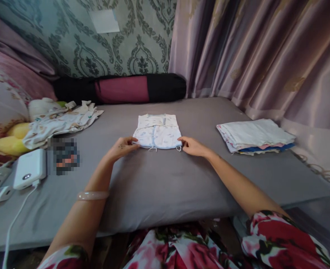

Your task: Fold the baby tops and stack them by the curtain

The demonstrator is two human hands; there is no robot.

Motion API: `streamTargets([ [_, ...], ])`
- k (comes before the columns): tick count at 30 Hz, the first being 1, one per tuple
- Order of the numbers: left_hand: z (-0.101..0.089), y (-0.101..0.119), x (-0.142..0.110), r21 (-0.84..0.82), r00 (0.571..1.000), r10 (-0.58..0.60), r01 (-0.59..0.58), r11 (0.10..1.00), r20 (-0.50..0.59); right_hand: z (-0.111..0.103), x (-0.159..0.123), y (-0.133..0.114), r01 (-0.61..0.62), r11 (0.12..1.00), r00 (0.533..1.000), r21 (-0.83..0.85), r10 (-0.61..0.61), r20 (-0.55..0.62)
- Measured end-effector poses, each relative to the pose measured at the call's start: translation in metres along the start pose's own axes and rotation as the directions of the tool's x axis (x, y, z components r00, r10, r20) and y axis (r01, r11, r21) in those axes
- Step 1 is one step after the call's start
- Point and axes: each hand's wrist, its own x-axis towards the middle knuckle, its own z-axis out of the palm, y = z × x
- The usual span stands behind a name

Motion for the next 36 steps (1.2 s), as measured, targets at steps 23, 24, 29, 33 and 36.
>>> streamTargets([
  [23,0.024,0.011,0.073,0.452,0.871,0.239,-0.022,0.892,-0.429,0.009,0.076,-0.01,-0.203,0.952,0.885,-0.23,0.077,-0.459],
  [24,0.025,0.013,0.076,0.453,0.87,0.227,-0.004,0.892,-0.438,0.009,0.08,-0.01,-0.215,0.949,0.88,-0.232,0.085,-0.467],
  [29,0.025,0.014,0.098,0.441,0.865,0.195,0.033,0.897,-0.462,0.006,0.106,-0.002,-0.255,0.929,0.88,-0.267,0.108,-0.463],
  [33,0.026,0.008,0.123,0.414,0.877,0.163,0.045,0.909,-0.453,0.001,0.132,0.006,-0.293,0.903,0.884,-0.315,0.13,-0.449],
  [36,0.029,-0.001,0.143,0.399,0.898,0.132,0.052,0.915,-0.421,-0.001,0.147,0.011,-0.298,0.894,0.893,-0.334,0.137,-0.429],
])
